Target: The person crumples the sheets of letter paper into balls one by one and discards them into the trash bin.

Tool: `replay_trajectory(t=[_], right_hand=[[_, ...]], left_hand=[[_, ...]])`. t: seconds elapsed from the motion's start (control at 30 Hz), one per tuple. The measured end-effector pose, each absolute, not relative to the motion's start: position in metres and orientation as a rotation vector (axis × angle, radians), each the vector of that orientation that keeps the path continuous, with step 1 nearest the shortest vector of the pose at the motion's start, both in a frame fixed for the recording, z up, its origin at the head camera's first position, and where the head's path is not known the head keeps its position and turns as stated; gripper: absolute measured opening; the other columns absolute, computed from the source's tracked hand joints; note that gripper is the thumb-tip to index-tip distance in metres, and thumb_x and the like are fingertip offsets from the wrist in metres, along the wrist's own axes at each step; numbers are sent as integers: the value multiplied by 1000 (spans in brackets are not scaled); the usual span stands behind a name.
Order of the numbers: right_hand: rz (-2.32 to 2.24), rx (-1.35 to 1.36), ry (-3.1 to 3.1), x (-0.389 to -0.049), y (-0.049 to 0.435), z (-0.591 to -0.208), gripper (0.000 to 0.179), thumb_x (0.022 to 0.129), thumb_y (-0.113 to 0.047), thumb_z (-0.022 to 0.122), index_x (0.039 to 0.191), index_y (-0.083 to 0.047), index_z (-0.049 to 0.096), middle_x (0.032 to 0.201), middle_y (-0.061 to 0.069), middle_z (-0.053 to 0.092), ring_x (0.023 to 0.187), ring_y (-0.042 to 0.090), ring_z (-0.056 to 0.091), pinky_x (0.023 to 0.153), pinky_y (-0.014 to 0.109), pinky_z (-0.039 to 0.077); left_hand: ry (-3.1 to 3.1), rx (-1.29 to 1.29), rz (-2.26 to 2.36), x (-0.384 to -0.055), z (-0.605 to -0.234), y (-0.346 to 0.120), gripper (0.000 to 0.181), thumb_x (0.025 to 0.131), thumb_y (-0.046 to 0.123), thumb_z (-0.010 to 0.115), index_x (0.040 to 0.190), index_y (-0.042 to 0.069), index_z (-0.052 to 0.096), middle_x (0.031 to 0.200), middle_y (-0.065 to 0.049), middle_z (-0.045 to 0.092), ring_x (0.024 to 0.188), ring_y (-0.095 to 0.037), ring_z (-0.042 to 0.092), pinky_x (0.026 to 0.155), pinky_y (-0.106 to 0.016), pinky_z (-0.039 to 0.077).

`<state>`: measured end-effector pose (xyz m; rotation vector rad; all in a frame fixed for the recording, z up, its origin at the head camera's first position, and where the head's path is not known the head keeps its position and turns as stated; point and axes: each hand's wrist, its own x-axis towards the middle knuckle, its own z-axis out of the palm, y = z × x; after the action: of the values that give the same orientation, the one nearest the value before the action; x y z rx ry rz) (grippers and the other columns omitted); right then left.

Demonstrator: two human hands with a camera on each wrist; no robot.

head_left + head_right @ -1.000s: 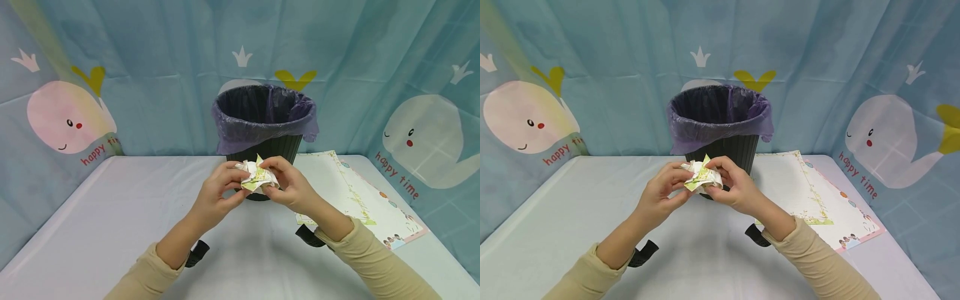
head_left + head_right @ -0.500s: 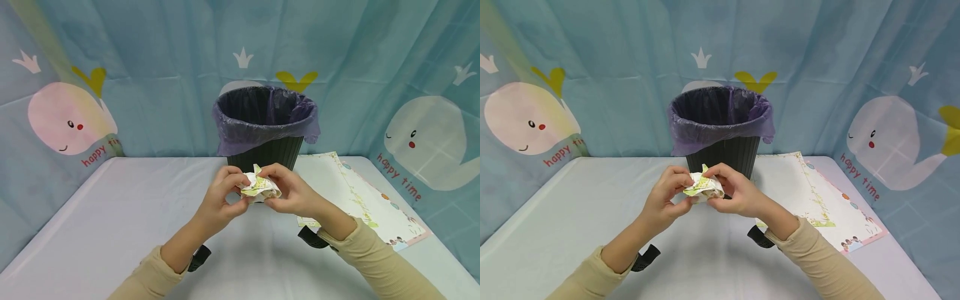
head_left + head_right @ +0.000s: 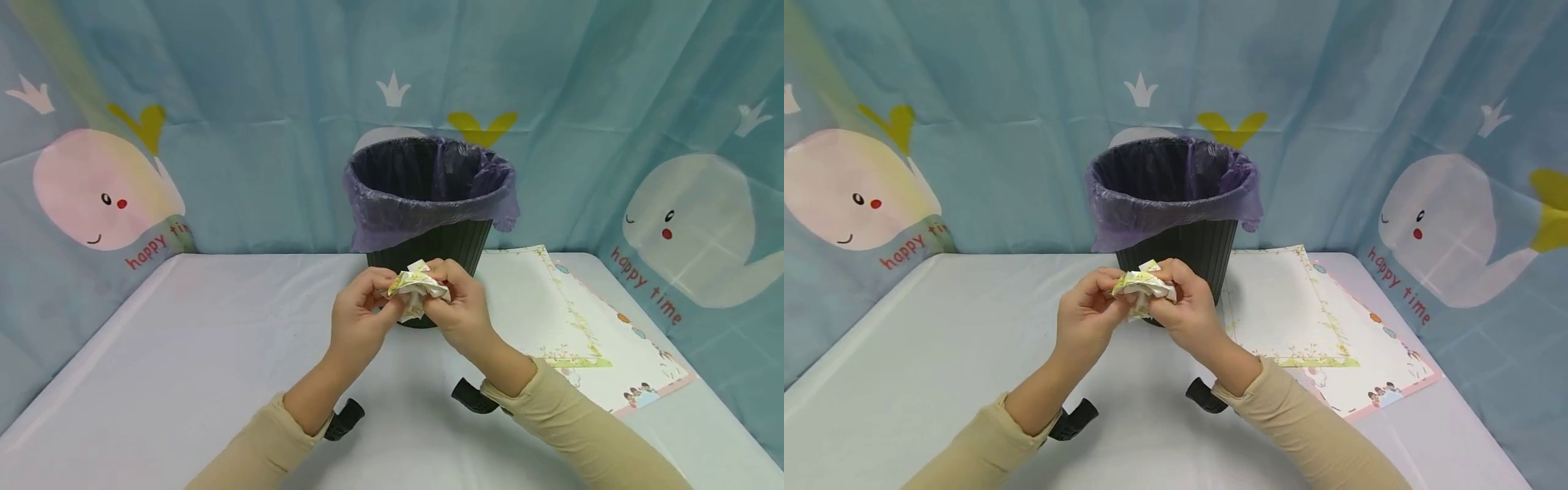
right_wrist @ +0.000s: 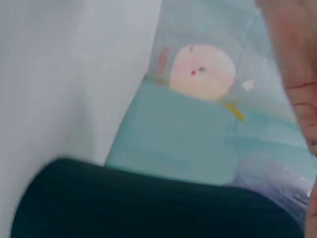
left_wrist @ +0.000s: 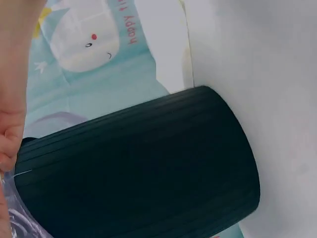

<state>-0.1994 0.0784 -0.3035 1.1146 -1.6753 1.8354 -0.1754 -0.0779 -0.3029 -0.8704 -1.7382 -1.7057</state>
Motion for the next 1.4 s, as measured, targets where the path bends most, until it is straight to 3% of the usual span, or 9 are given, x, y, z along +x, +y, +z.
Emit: replay_trajectory(t=[0.23,0.33,0.5,0.63,0.77,0.83,1.0,1.23,1.4], right_hand=[[1528,1150,-1768,-210,86,-298,32,69,22,53,97,5,58,95,18,60,87,11,52,71,16,48],[1466,1186,-1837,-207,90,-296,36,73,22,56,106,9,60,103,26,60,93,12,55,77,19,52],[1438,1210,-1951,-199,98,-292,35,79,19,59,113,10,61,110,22,61,99,11,58,81,25,54],[1496,1165,-1937,-194,106,-288,35,76,22,57,108,9,62,108,15,63,97,11,57,80,21,52],[1612,1122,-1861,-192,112,-284,39,76,24,54,111,7,60,115,3,61,98,11,56,78,18,50],[1651,1135,-1822,-192,115,-282,46,77,25,53,115,-1,63,117,-1,58,97,10,55,76,17,50],[1749,1192,-1742,-192,122,-278,65,81,25,47,123,-23,62,119,-3,54,91,10,54,71,18,50],[1729,1129,-1717,-189,132,-271,62,84,22,46,119,-25,66,120,-4,57,81,7,59,63,21,55],[1690,1131,-1694,-191,135,-265,60,81,24,44,113,-20,70,120,-2,59,80,8,60,59,21,54]], left_hand=[[-1972,-773,-2132,-175,-289,-90,25,92,-6,56,115,-12,49,108,-19,58,90,-10,61,78,-21,51],[-1999,-711,-2201,-174,-288,-91,26,92,-7,53,117,-12,46,113,-22,56,95,-9,60,83,-22,51],[-2001,-719,-2161,-170,-287,-93,22,92,-9,50,113,-13,48,114,-21,56,93,-9,59,78,-19,50],[-2102,-814,-2057,-173,-273,-103,31,91,-3,51,121,-12,49,113,-22,59,89,-13,61,79,-27,50],[-2111,-667,-2003,-184,-250,-112,31,93,0,50,123,-8,51,108,-18,64,82,-15,66,80,-33,51],[-2063,-551,-1954,-190,-239,-115,27,95,1,51,120,-6,53,102,-12,64,80,-13,65,76,-30,51],[-1978,-372,-1808,-210,-216,-119,31,96,5,56,125,-4,52,111,-9,56,99,-16,53,83,-28,45],[-2191,-222,-1818,-235,-197,-116,53,98,17,57,146,7,37,147,-10,37,135,-24,32,107,-40,34],[-2260,-154,-1881,-248,-192,-114,58,98,16,56,150,10,31,153,-8,29,138,-23,31,108,-37,35]])
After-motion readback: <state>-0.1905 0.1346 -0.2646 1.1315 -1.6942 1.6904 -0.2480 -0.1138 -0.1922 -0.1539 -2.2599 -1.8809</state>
